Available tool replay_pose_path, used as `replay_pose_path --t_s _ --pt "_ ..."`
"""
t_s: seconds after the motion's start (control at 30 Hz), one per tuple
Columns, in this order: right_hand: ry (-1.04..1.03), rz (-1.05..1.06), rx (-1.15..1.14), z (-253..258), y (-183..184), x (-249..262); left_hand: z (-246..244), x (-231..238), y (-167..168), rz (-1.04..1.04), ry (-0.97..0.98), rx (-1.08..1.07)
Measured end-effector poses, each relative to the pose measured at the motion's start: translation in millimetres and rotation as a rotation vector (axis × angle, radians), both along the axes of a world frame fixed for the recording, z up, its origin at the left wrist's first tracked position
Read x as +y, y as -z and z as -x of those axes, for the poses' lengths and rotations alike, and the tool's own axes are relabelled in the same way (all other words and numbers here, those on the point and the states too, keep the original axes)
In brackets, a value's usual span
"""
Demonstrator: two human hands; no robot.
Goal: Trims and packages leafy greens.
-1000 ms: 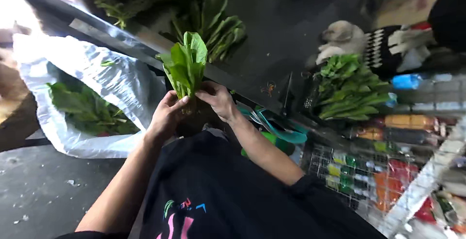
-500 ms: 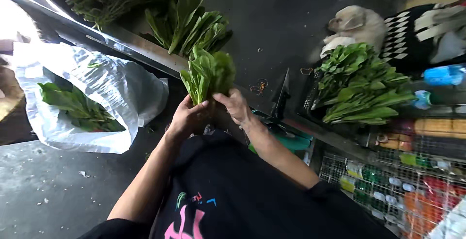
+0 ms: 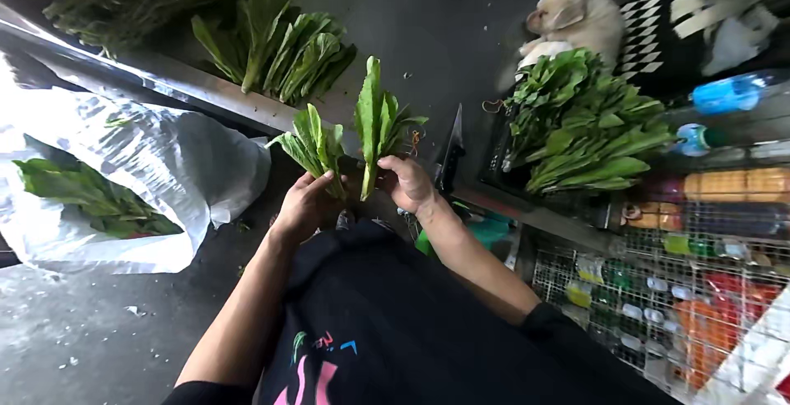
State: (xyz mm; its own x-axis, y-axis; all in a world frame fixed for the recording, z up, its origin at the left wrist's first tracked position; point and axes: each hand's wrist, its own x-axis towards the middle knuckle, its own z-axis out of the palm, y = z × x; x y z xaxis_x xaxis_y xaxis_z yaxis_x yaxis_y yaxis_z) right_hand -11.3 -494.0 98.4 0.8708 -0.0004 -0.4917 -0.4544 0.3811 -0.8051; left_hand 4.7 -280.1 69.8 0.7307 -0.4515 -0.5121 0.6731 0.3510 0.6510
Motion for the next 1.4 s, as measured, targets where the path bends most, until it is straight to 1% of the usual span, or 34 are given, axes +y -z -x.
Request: replay_pose_path --t_s 0.1,0.23,0.33,0.43,0.57,0.67,0.77,0.83,0.87,0.93,1.0,1.1,1.13,1.17,1.2,1.27,1.3,1.33,1.4 --pt "-0.029 0.102 -0.018 8 -6 8 -1 7 -3 0.003 0.025 0.021" --pt "-0.051 0.111 -0.067 7 -1 19 -3 27 -3 0.092 0.017 0.008" --pt "-0.066 0.112 -0.067 1 0 31 -4 53 -2 0.143 0.018 -0.056" --pt "-0.028 0.106 -0.071 -4 6 47 -6 88 3 0.103 0.015 -0.165" --pt "-0.04 0.122 -0.071 -15 12 75 -9 152 6 -0.093 -0.07 -0.267" --pt "-0.04 0.102 -0.087 -27 17 104 -4 206 6 -0.371 -0.159 -0.332" --pt "-0.08 -0.005 -0.167 -43 26 139 1 252 2 -0.597 -0.192 -0.343" --pt "-0.109 -0.078 -0.183 -56 28 170 1 272 3 -0.677 -0.191 -0.359" --pt "-0.146 -0.077 -0.194 -63 28 189 0 278 3 -0.705 -0.188 -0.365" --pt "-0.231 0.004 -0.221 -74 21 231 -2 283 5 -0.77 -0.176 -0.381" --pt "-0.292 0.151 -0.237 -81 9 276 -3 282 7 -0.825 -0.17 -0.415" --pt "-0.317 0.367 -0.239 -89 -4 329 -8 279 12 -0.886 -0.148 -0.5" --pt "-0.313 0.403 -0.217 -91 -3 339 -9 279 14 -0.884 -0.146 -0.494" --pt "-0.311 0.426 -0.201 -92 -2 346 -9 281 16 -0.84 -0.167 -0.467" --pt "-0.319 0.431 -0.198 -94 -1 349 -8 283 18 -0.74 -0.219 -0.427" --pt "-0.366 0.444 -0.194 -95 1 351 -6 287 23 -0.396 -0.351 -0.336" --pt "-0.405 0.458 -0.194 -95 1 349 -6 290 23 -0.244 -0.387 -0.284" --pt "-0.436 0.473 -0.194 -94 2 347 -6 292 26 -0.134 -0.4 -0.243" --pt "-0.478 0.502 -0.185 -90 3 344 -6 297 27 -0.048 -0.406 -0.181"
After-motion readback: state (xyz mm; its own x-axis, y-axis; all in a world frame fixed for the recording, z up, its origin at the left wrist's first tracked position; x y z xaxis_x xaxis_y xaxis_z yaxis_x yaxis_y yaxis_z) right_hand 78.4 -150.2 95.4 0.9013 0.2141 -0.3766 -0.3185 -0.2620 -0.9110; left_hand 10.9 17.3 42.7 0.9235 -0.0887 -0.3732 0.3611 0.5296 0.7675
